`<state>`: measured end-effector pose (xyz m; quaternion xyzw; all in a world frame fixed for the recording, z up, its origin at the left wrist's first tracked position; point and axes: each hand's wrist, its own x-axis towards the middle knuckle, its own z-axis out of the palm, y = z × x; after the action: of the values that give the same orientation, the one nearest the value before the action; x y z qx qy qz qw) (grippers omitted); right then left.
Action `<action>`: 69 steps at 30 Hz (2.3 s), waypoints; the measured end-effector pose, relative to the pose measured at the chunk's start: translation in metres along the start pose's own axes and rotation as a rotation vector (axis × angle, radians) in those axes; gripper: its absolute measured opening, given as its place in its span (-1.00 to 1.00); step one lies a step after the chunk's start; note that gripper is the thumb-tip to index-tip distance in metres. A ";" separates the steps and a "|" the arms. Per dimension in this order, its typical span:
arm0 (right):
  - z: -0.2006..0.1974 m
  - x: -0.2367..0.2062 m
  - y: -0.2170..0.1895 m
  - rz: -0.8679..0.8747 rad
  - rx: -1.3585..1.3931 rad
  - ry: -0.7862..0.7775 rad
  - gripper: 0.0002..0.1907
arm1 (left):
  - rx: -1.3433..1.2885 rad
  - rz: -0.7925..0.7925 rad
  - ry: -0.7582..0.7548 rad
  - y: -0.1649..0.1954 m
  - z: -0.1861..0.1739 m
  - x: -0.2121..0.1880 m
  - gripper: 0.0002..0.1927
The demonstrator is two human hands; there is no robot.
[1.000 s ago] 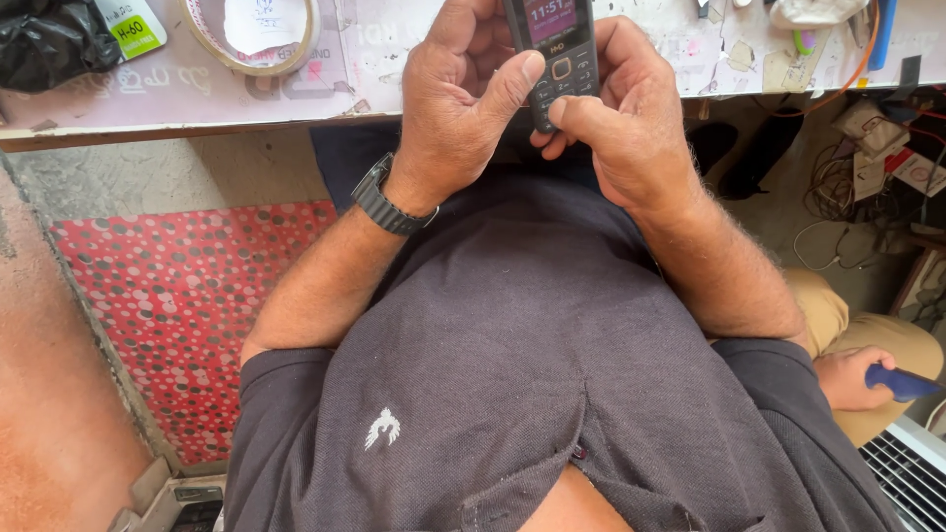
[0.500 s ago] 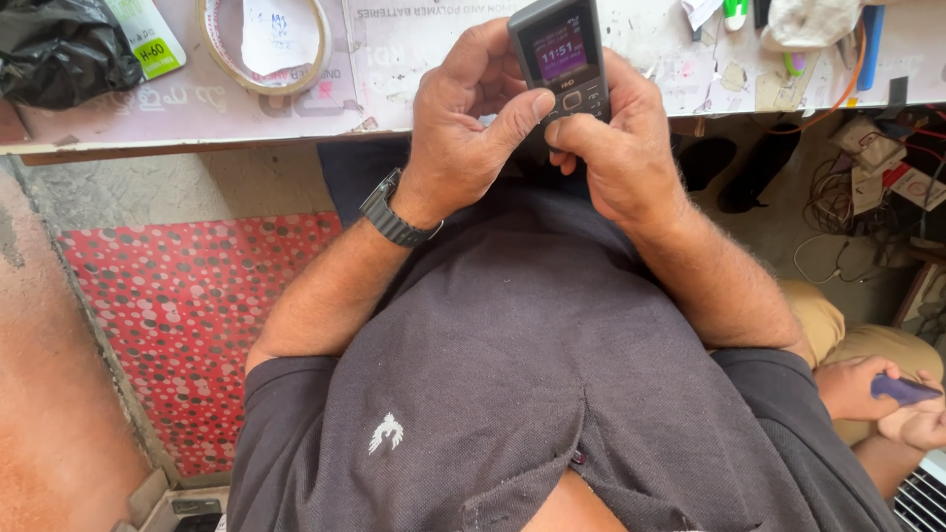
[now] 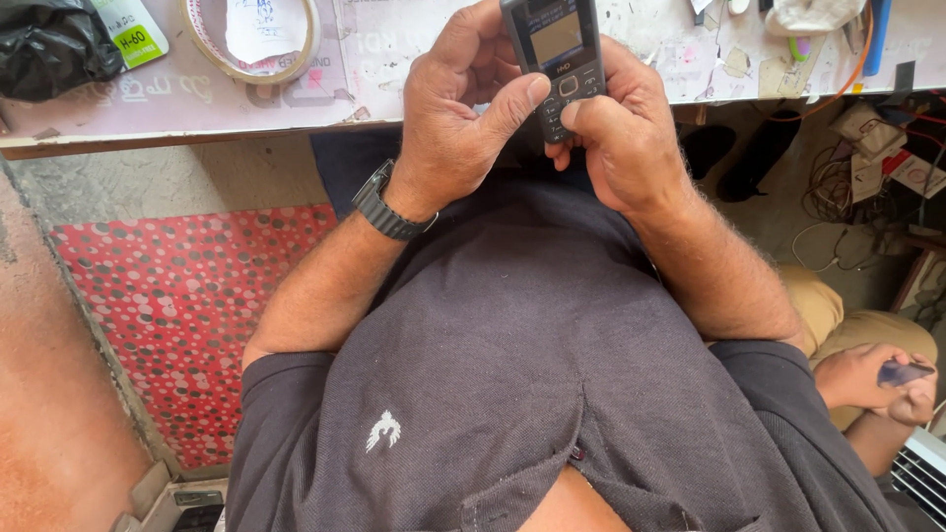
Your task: The person assembles a feature phone by connecting the internal ribbon cable, attaching the keypad, and snapping the back cover into place. They then test the keypad and use a screwdriver to secure the casing.
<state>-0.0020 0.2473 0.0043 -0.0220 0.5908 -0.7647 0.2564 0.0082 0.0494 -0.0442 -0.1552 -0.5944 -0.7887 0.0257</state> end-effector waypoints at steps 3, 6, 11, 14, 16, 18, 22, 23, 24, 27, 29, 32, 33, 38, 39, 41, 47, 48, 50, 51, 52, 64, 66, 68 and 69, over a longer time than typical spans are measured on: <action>0.000 0.001 0.000 0.032 -0.001 0.025 -0.57 | -0.006 0.005 -0.003 0.000 0.001 0.000 -0.59; 0.000 0.002 -0.001 0.043 -0.026 0.021 -0.55 | 0.002 0.005 -0.006 0.001 0.000 0.001 -0.60; -0.006 0.002 -0.008 0.050 0.011 -0.062 -0.49 | 0.004 -0.035 0.001 0.002 -0.002 0.002 -0.59; -0.010 0.001 -0.010 0.067 -0.018 -0.075 -0.48 | 0.015 -0.034 0.000 0.000 -0.001 0.002 -0.58; -0.013 0.001 -0.011 0.060 -0.036 -0.080 -0.49 | 0.047 -0.007 -0.003 -0.001 -0.001 0.001 -0.60; -0.013 0.002 -0.010 0.045 -0.055 -0.089 -0.49 | 0.067 0.012 -0.006 -0.002 -0.001 0.001 -0.61; -0.013 0.003 -0.010 0.050 -0.070 -0.076 -0.50 | 0.061 0.006 -0.007 -0.004 -0.001 0.000 -0.58; -0.013 0.003 -0.010 0.052 -0.077 -0.068 -0.50 | 0.066 0.011 -0.006 -0.004 -0.001 0.001 -0.58; -0.012 0.003 -0.010 0.053 -0.084 -0.060 -0.50 | 0.063 0.008 -0.008 -0.004 -0.001 0.001 -0.57; -0.011 0.003 -0.011 0.059 -0.089 -0.029 -0.52 | 0.041 -0.020 -0.022 -0.002 0.000 0.000 -0.56; -0.012 0.003 -0.011 0.044 -0.086 -0.054 -0.49 | 0.019 -0.014 -0.028 -0.001 0.000 0.000 -0.56; -0.014 0.004 -0.012 0.028 -0.084 -0.082 -0.47 | 0.005 -0.013 -0.033 0.000 0.000 0.002 -0.56; -0.015 0.004 -0.011 0.026 -0.082 -0.089 -0.47 | 0.005 -0.014 -0.034 0.000 0.000 0.002 -0.56; -0.016 0.005 -0.009 0.016 -0.086 -0.109 -0.48 | 0.025 -0.012 -0.027 -0.001 -0.001 0.001 -0.57; -0.017 0.005 -0.009 0.015 -0.089 -0.114 -0.48 | 0.031 -0.013 -0.026 -0.001 -0.001 0.001 -0.57; -0.017 0.004 -0.008 0.007 -0.096 -0.114 -0.49 | 0.041 -0.015 -0.025 -0.001 -0.001 0.001 -0.57; -0.014 0.004 -0.008 0.035 -0.082 -0.057 -0.51 | 0.017 -0.016 -0.039 0.000 0.000 0.001 -0.58; -0.013 0.004 -0.008 0.043 -0.077 -0.044 -0.52 | 0.022 -0.010 -0.040 0.000 0.000 0.001 -0.58; -0.013 0.003 -0.008 0.051 -0.087 -0.039 -0.49 | 0.029 0.000 -0.043 0.001 0.000 0.002 -0.58; -0.013 0.004 -0.009 0.057 -0.092 -0.036 -0.47 | 0.028 -0.002 -0.042 0.002 0.000 0.002 -0.57; -0.013 0.004 -0.009 0.042 -0.092 -0.054 -0.48 | 0.026 -0.003 -0.042 0.002 0.000 0.002 -0.57; -0.017 0.006 -0.009 0.012 -0.113 -0.104 -0.50 | 0.035 -0.029 -0.052 0.003 -0.001 0.002 -0.59; -0.017 0.006 -0.009 0.004 -0.119 -0.110 -0.50 | 0.027 -0.025 -0.054 0.003 0.000 0.002 -0.58; -0.016 0.007 -0.009 0.004 -0.121 -0.102 -0.51 | 0.027 -0.024 -0.055 0.003 0.000 0.002 -0.58; -0.016 0.007 -0.009 0.002 -0.123 -0.099 -0.51 | 0.028 -0.024 -0.056 0.002 -0.001 0.002 -0.58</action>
<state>-0.0165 0.2600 0.0054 -0.0747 0.6232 -0.7247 0.2844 0.0067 0.0485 -0.0415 -0.1697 -0.6078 -0.7757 0.0019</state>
